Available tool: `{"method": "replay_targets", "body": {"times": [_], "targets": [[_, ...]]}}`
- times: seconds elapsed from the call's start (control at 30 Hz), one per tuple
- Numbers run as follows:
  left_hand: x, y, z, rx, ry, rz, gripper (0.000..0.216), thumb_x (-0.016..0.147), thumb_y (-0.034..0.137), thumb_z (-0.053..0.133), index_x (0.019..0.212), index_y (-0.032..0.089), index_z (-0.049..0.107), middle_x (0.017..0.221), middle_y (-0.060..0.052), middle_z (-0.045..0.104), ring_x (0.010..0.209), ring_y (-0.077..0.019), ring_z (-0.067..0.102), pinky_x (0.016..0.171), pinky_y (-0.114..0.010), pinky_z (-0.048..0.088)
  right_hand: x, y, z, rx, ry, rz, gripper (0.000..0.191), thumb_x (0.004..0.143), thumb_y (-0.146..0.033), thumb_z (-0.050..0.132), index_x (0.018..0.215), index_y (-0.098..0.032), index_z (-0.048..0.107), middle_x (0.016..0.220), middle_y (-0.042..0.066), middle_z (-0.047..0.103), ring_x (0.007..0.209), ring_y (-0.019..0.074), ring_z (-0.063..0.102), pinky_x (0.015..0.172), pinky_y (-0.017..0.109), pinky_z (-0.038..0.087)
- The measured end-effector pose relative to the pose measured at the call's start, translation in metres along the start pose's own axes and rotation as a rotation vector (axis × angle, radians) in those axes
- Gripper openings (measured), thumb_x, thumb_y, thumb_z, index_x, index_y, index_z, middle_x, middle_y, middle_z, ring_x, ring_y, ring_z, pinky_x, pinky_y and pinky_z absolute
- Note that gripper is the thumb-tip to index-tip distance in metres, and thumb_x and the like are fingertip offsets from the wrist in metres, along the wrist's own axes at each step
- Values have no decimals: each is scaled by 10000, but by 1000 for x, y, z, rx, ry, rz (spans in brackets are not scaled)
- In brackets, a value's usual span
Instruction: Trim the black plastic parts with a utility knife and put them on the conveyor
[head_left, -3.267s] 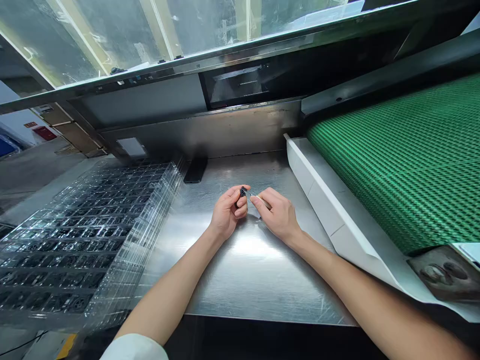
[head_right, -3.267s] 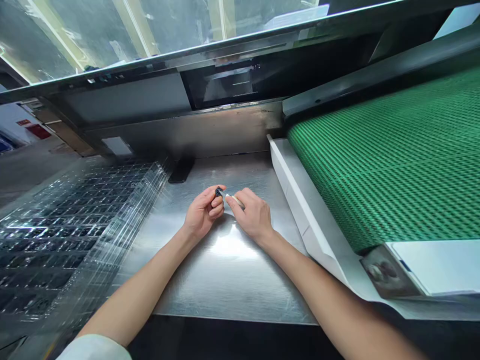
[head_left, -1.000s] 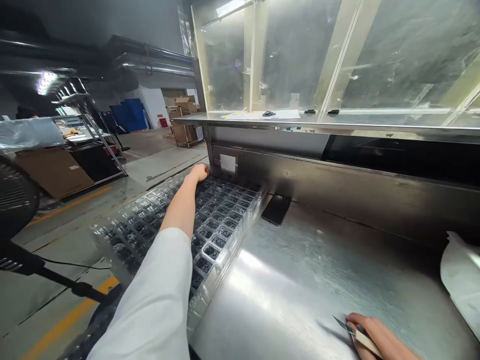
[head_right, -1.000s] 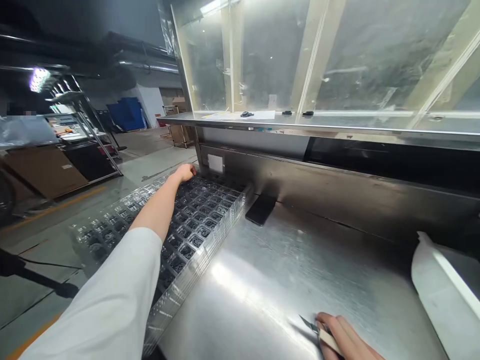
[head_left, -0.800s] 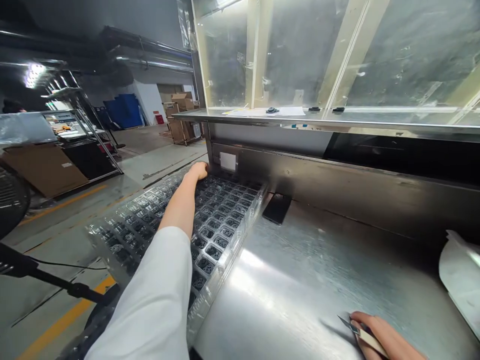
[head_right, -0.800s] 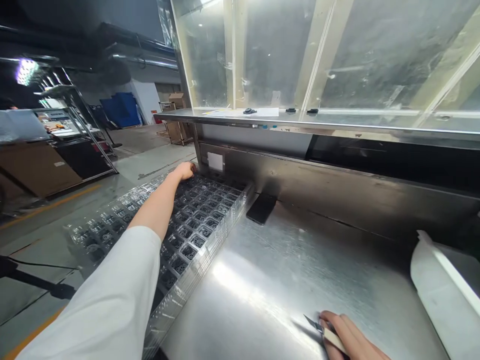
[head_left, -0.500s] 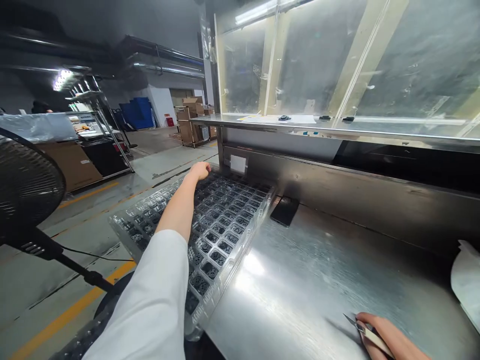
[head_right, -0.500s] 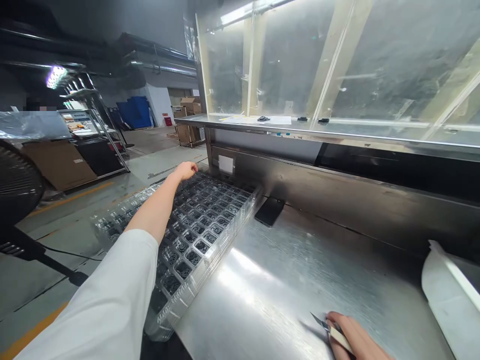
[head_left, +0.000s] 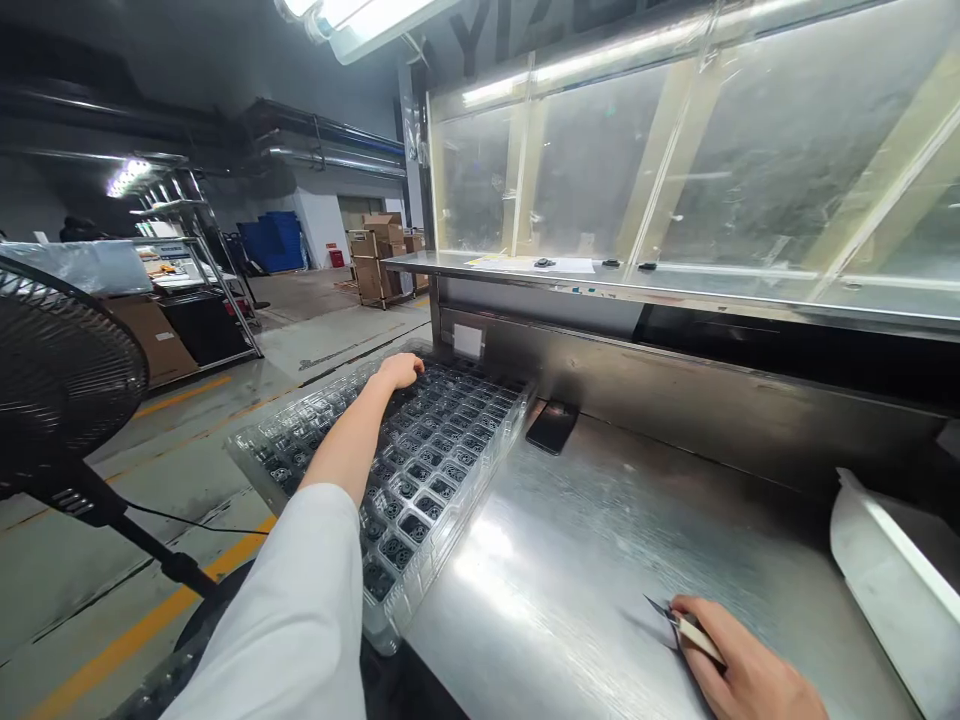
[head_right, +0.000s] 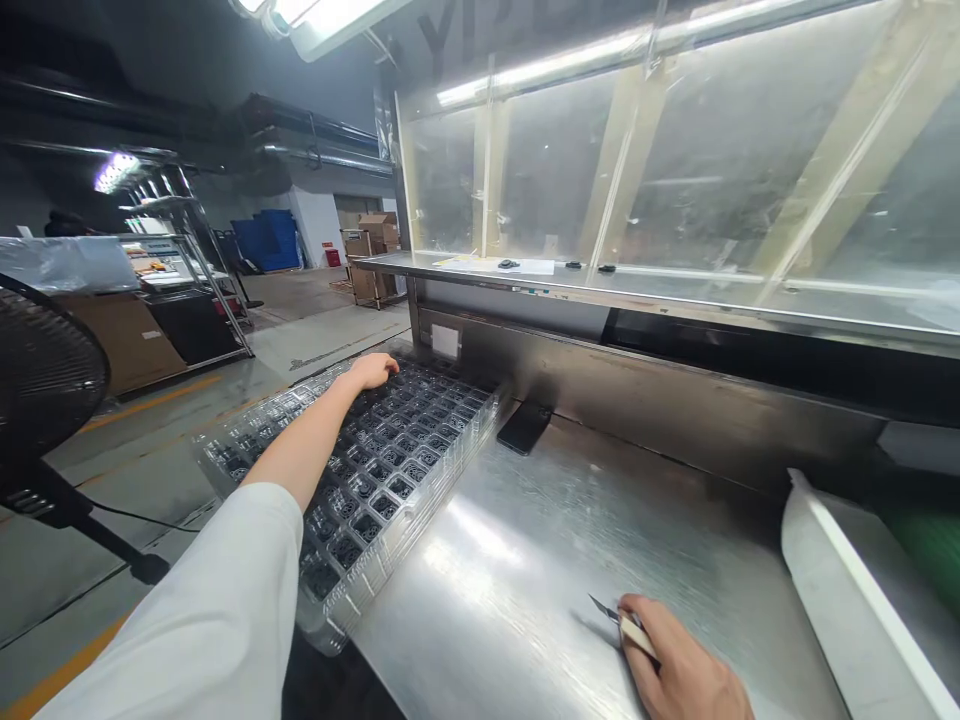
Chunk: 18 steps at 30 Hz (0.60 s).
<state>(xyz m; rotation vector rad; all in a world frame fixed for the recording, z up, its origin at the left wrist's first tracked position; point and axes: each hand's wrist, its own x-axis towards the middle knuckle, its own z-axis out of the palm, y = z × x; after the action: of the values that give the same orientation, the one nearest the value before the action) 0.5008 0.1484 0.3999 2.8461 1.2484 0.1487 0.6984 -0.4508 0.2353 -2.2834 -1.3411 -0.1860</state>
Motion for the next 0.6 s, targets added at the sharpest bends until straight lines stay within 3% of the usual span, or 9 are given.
{"method": "replay_targets", "body": {"times": [0.17, 0.3, 0.43, 0.6], "targets": [[-13, 0, 1, 35, -8, -11, 352, 908, 179, 584, 1200, 256, 765, 1302, -69, 725, 1224, -240, 658, 1029, -298, 503, 0, -7, 0, -16, 13, -3, 217, 966, -396, 486, 1056, -338, 675, 1002, -50, 746, 705, 169, 723, 579, 241, 553], [-25, -1, 2, 65, -31, -18, 276, 1007, 307, 614, 1231, 188, 725, 1322, -121, 694, 1258, -253, 633, 1092, -417, 486, 1, -4, 3, -33, 2, -11, 222, 969, -391, 465, 1050, -332, 663, 993, -52, 737, 715, 171, 718, 586, 252, 541], [-34, 2, 1, 102, -50, -25, 363, 1032, 405, 631, 1300, 166, 686, 1376, -137, 648, 1305, -281, 596, 1135, -516, 460, 2, -5, 3, -29, -20, -1, 219, 958, -373, 457, 1035, -320, 655, 962, -45, 730, 698, 178, 706, 584, 265, 517], [-41, 11, -1, 124, -83, -17, 466, 1030, 464, 633, 1379, 155, 640, 1410, -158, 622, 1320, -301, 589, 1144, -550, 460, 3, -13, -2, 1, -24, 20, 222, 970, -355, 445, 1014, -301, 656, 949, -27, 726, 692, 185, 688, 595, 273, 484]]}}
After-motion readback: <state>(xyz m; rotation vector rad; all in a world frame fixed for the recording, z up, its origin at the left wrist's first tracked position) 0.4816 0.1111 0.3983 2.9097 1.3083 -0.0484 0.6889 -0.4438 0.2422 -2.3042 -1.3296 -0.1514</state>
